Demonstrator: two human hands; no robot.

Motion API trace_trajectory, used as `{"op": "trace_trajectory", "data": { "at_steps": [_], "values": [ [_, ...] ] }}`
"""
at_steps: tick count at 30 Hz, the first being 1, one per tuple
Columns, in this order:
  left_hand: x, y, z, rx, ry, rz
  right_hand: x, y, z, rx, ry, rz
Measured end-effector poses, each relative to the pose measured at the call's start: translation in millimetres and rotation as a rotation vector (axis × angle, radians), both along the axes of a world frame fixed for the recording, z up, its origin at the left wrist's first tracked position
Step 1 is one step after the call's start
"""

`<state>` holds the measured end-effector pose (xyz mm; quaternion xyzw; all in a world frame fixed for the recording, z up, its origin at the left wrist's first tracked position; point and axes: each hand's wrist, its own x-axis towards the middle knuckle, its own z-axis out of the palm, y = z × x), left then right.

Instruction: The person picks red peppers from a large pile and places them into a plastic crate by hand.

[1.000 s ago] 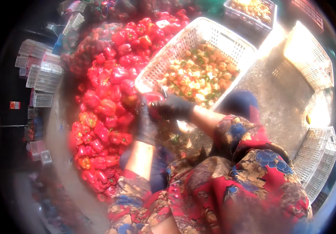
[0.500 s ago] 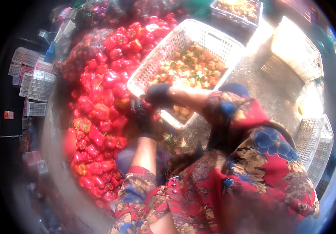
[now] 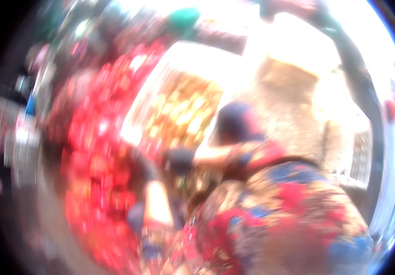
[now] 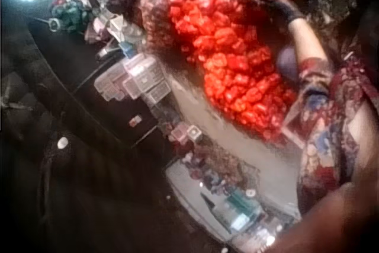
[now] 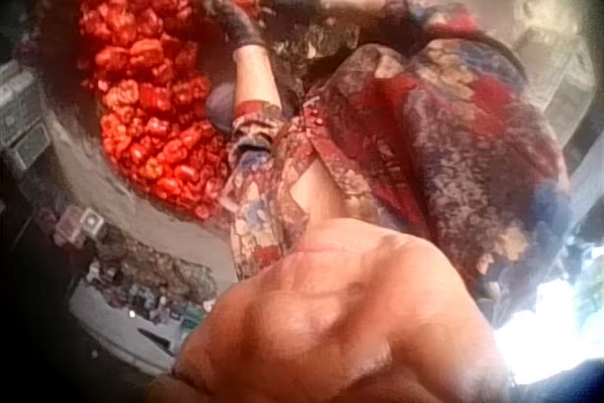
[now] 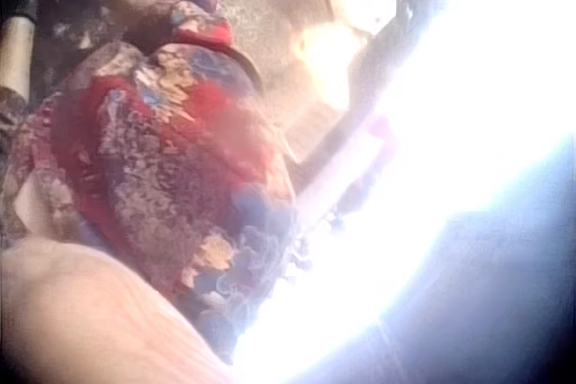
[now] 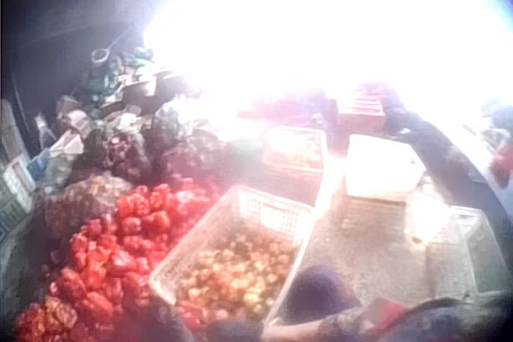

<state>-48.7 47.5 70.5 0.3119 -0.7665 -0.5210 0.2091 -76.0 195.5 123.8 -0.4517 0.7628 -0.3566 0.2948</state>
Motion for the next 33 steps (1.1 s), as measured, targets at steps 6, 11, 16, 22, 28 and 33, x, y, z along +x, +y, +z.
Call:
{"op": "trace_trajectory", "data": {
  "at_steps": [6, 11, 16, 22, 28, 33],
  "values": [
    [-48, 64, 45, 0.205, 0.097, -0.241, 5, -4, 5, -0.158, -0.019, -0.244],
    [-56, 97, 59, 0.273, 0.046, -0.368, -3, 9, 23, -0.138, -0.042, -0.347],
    [-56, 95, 56, 0.314, 0.014, -0.375, 5, 9, 43, -0.1, -0.092, -0.397],
    [-46, 69, 58, 0.398, 0.037, -0.281, -21, -35, -10, -0.291, 0.028, -0.307],
    [24, 3, 41, 0.722, 0.059, 0.045, -19, -70, -92, -0.349, -0.037, -0.187],
    [49, -27, -21, 0.852, 0.229, 0.158, -3, -50, -26, -0.138, -0.27, -0.365]
  ]
}}
